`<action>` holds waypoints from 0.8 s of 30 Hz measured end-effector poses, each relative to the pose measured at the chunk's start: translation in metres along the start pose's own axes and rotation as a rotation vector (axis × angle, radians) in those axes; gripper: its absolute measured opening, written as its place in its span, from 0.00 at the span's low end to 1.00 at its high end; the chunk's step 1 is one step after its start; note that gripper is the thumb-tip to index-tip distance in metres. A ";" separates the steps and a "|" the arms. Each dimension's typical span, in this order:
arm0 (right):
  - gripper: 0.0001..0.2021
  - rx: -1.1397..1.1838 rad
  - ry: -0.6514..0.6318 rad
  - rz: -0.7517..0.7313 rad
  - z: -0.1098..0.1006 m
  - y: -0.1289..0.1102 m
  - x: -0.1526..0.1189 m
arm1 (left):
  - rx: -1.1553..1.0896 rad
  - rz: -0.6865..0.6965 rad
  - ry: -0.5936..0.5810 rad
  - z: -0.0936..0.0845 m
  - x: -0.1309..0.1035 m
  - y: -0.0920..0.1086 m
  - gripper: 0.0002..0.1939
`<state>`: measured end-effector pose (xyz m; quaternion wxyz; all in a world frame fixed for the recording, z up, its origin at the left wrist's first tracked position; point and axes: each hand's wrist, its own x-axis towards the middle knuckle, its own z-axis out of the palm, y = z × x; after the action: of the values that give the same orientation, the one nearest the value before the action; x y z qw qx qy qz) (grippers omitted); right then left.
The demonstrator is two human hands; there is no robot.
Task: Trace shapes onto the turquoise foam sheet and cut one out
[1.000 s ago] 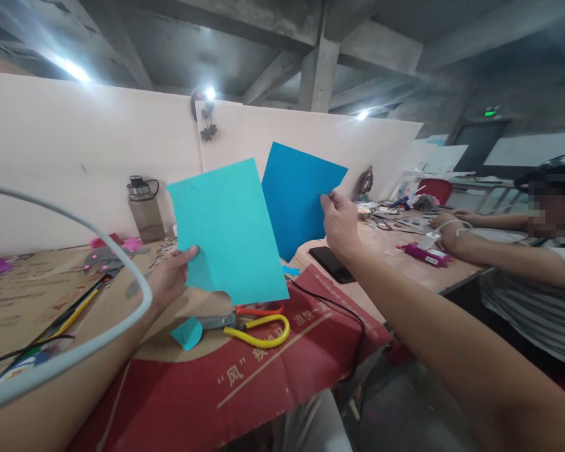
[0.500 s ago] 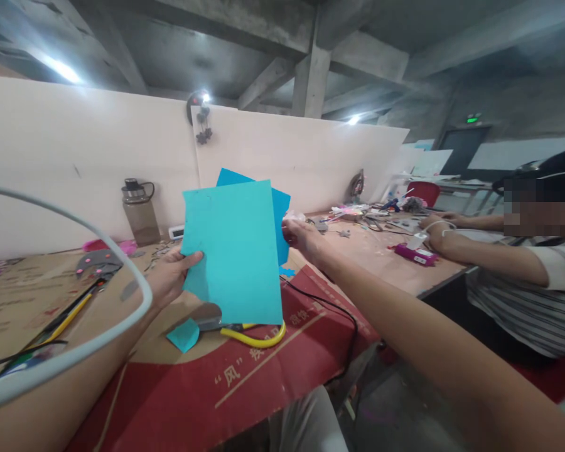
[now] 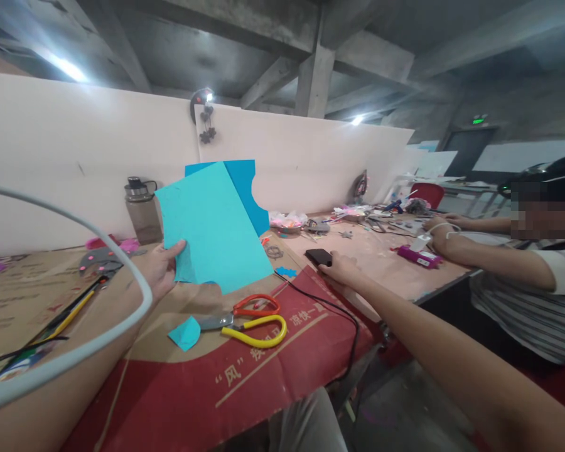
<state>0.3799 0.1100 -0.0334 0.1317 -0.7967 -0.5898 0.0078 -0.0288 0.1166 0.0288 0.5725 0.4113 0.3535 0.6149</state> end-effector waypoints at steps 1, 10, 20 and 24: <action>0.25 0.019 0.004 0.016 -0.003 0.000 -0.001 | 0.000 0.005 0.008 -0.001 0.001 -0.001 0.13; 0.29 0.271 0.011 -0.269 -0.027 -0.022 -0.073 | -0.055 0.062 0.056 -0.012 0.014 -0.006 0.12; 0.26 0.207 0.030 -0.253 -0.022 -0.050 -0.100 | -0.087 0.076 0.053 -0.015 0.013 0.000 0.14; 0.25 0.152 0.069 -0.266 -0.026 -0.041 -0.073 | -0.095 0.070 0.062 -0.015 0.016 -0.003 0.13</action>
<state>0.3234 0.0471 -0.0092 0.2118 -0.6989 -0.6831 0.0076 -0.0416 0.1334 0.0218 0.5585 0.3765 0.3268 0.6630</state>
